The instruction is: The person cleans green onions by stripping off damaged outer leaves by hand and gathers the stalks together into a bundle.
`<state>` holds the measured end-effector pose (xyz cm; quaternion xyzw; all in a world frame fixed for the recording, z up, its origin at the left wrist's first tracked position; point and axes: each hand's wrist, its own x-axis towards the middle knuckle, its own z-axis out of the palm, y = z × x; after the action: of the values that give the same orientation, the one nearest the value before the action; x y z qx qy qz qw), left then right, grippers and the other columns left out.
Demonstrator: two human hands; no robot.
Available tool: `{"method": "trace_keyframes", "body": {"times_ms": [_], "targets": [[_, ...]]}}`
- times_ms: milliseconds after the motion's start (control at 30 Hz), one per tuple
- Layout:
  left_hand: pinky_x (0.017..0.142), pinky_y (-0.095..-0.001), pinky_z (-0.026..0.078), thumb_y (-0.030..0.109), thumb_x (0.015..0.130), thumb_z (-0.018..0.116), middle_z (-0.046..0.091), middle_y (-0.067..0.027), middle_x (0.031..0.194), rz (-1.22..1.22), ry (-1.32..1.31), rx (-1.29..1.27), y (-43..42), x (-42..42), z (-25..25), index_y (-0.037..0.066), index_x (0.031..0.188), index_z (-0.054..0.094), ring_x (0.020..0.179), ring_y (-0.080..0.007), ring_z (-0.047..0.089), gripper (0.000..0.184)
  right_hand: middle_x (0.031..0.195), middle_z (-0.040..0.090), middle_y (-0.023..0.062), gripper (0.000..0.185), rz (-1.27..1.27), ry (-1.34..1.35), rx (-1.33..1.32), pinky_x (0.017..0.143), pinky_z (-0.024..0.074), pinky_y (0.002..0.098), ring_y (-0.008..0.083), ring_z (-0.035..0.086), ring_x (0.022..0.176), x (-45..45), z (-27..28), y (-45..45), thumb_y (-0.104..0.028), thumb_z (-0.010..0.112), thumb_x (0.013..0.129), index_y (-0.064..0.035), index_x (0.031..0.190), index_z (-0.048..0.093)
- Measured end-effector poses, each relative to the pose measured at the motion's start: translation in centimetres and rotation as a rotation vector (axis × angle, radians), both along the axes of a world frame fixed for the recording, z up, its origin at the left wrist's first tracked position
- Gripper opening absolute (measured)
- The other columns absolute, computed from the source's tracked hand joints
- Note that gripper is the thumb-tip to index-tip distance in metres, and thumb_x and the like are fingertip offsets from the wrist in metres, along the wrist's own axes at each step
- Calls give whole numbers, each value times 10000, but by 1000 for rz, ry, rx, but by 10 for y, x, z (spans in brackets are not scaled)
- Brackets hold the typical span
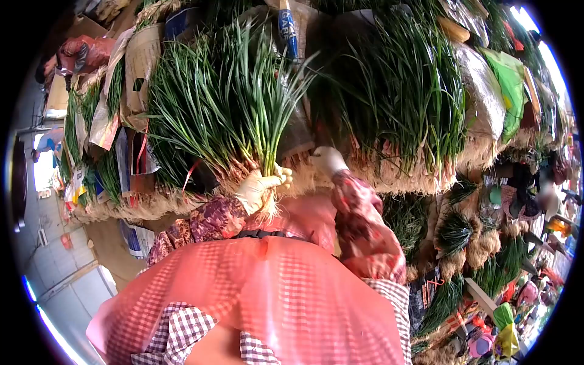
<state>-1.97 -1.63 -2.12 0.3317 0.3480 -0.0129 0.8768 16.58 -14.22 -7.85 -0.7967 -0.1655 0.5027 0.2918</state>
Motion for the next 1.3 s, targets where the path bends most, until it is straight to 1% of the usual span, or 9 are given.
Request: {"method": "trace_keyframes", "body": {"times_ms": [67,233,333,500,700,933,1100,1200,1300], "targets": [[789,-297,514,-43,839,597,638,-69,956,-13,58,43,-6,-2,-12,45,939,607,888,-174,622,134,747,649,32,154,-223,240,220,583,494,212,59,588,644,-12,-1,-11,-167,623,897,-15,918,631],[752,-274,507,-1,870,584,639,-52,952,-1,87,-6,-19,13,-8,55,974,597,853,-141,611,119,1012,654,145,367,-43,337,182,790,512,311,173,625,859,-27,65,-20,-238,599,904,20,1165,579],[754,-363,568,-9,883,551,625,-149,1111,10,97,-114,-8,15,5,48,943,594,936,-224,634,93,719,626,30,212,263,100,32,438,445,218,69,523,511,-25,48,-62,-174,554,937,7,1039,594],[839,-408,546,-10,883,546,605,-180,1148,-82,76,-180,1,5,-5,32,942,589,978,-258,628,85,654,577,-4,170,-481,550,358,436,381,207,63,511,513,-24,53,-101,-224,644,885,-62,866,597],[827,-361,536,25,882,571,655,-130,987,-185,60,-273,-27,8,-21,14,1019,584,941,-245,639,139,688,608,-17,153,-542,591,541,474,390,183,49,511,531,-60,58,-62,-234,637,884,-89,861,592],[707,-320,561,-29,822,606,638,-120,986,-160,174,-224,-28,10,-11,42,913,587,836,-200,643,117,750,666,107,137,-103,-656,319,597,522,342,216,643,617,-62,41,-53,-227,663,830,-101,803,617],[526,-248,511,47,859,609,645,-86,896,-109,175,-310,-7,5,6,80,944,577,674,-127,613,97,722,666,84,168,586,-636,-148,564,536,347,215,655,628,-32,-9,-121,-271,646,844,-106,862,671],[457,-193,402,153,882,634,548,18,727,-118,202,-321,0,3,3,114,1054,580,566,-67,500,185,754,676,108,313,134,-740,-11,634,540,338,267,658,663,2,-15,-62,-372,648,838,-65,889,676],[503,-237,449,129,902,593,579,-18,754,-139,-11,-323,-3,7,17,78,1132,577,597,-108,547,236,799,663,163,417,239,-916,-125,615,508,431,343,650,697,35,-31,-4,-386,660,820,-43,1052,602]]}}
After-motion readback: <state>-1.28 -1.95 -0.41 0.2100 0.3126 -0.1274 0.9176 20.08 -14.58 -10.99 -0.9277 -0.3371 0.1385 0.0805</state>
